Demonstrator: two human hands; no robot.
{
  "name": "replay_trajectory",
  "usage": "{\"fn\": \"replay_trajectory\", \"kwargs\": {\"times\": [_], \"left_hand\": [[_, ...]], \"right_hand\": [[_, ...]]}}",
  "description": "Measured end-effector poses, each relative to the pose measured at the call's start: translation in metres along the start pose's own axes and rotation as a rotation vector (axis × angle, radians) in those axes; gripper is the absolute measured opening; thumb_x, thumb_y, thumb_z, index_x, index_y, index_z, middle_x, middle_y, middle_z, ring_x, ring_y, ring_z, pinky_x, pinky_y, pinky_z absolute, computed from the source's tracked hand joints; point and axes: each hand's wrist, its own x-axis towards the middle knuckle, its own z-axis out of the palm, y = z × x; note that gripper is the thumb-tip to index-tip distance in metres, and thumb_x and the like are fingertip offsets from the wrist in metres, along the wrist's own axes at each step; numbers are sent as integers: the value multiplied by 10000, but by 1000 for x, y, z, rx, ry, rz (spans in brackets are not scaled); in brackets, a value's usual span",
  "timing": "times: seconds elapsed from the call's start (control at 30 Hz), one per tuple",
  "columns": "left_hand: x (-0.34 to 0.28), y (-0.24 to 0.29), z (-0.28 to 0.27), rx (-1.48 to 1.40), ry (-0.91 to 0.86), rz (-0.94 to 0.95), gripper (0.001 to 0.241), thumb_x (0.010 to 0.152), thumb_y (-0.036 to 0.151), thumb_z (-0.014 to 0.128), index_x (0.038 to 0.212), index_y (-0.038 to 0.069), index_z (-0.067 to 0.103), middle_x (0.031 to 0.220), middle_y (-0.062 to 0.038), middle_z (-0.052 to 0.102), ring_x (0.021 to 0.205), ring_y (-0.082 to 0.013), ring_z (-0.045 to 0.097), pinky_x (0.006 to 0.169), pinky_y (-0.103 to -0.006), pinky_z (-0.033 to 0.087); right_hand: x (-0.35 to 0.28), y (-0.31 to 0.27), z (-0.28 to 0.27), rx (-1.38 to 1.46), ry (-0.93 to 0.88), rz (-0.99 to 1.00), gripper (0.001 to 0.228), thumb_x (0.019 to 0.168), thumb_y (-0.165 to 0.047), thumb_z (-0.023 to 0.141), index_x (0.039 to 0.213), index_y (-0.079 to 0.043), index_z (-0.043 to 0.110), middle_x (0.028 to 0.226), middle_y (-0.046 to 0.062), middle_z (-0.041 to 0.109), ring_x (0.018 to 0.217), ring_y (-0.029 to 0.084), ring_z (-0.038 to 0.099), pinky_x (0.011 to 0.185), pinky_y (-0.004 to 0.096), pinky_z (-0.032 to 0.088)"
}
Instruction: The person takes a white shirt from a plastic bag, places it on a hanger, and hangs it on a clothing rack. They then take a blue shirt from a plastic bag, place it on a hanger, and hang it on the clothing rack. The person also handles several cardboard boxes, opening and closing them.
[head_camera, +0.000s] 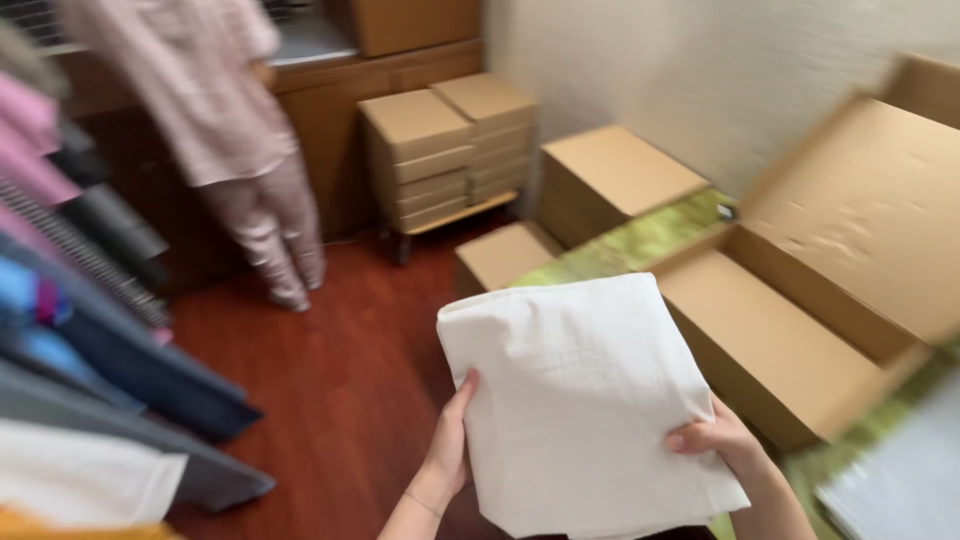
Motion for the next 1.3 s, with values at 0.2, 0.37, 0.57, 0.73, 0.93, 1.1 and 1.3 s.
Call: {"fn": "replay_trajectory", "kwargs": {"times": [0.2, 0.37, 0.57, 0.73, 0.93, 1.1, 1.3], "left_hand": [[-48, 28, -71, -152, 250, 238, 536, 899, 207, 671, 1377, -33, 706, 1273, -234, 792, 1136, -370, 738, 975, -451, 575], [-72, 31, -113, -247, 395, 327, 510, 879, 159, 682, 1348, -39, 714, 1211, -249, 799, 1057, -384, 744, 901, -455, 579], [-80, 29, -134, -306, 549, 415, 496, 864, 151, 683, 1318, -44, 730, 1178, -247, 807, 1031, -370, 747, 880, -430, 566], [-81, 35, -143, -398, 698, 598, 472, 837, 108, 695, 1272, -65, 757, 1141, -237, 819, 992, -358, 749, 854, -414, 565], [-96, 44, -147, -432, 942, 786, 430, 818, 119, 745, 1184, -101, 795, 1084, -232, 845, 953, -329, 774, 829, -391, 581], [-113, 32, -148, -341, 1163, 841, 362, 812, 160, 770, 1103, -52, 813, 994, -155, 836, 895, -262, 749, 771, -358, 565], [-133, -4, -163, -306, 1359, 997, 191, 818, 133, 840, 844, -47, 782, 766, -80, 740, 733, -165, 654, 625, -321, 515]], "right_hand": [[43, 1, 104, -21, 220, 171, 849, 705, 253, 431, 1536, 92, 508, 1272, 472, 610, 1097, 674, 573, 934, 753, 451], [91, 43, 132, -137, 87, 272, 694, 756, 195, 560, 1443, 112, 596, 1198, 415, 698, 974, 590, 641, 837, 638, 499], [107, 24, 206, -235, 41, 437, 631, 857, 148, 540, 1482, 73, 583, 1273, 397, 656, 1111, 582, 603, 975, 602, 453], [147, 11, 256, -324, -110, 447, 559, 876, 106, 563, 1433, 76, 597, 1280, 334, 656, 1143, 520, 605, 985, 561, 441], [180, 9, 321, -428, -484, 499, 539, 936, 76, 571, 1458, 184, 650, 1348, 421, 720, 1191, 541, 654, 1052, 560, 468], [241, 73, 341, -670, -860, 496, 181, 1005, -88, 715, 1091, 71, 717, 1049, 221, 763, 979, 341, 720, 907, 456, 549], [200, 119, 403, -889, -1103, 335, 592, 904, -123, 769, 1490, -171, 702, 1555, 49, 725, 1498, 146, 599, 1215, 384, 469]]}}
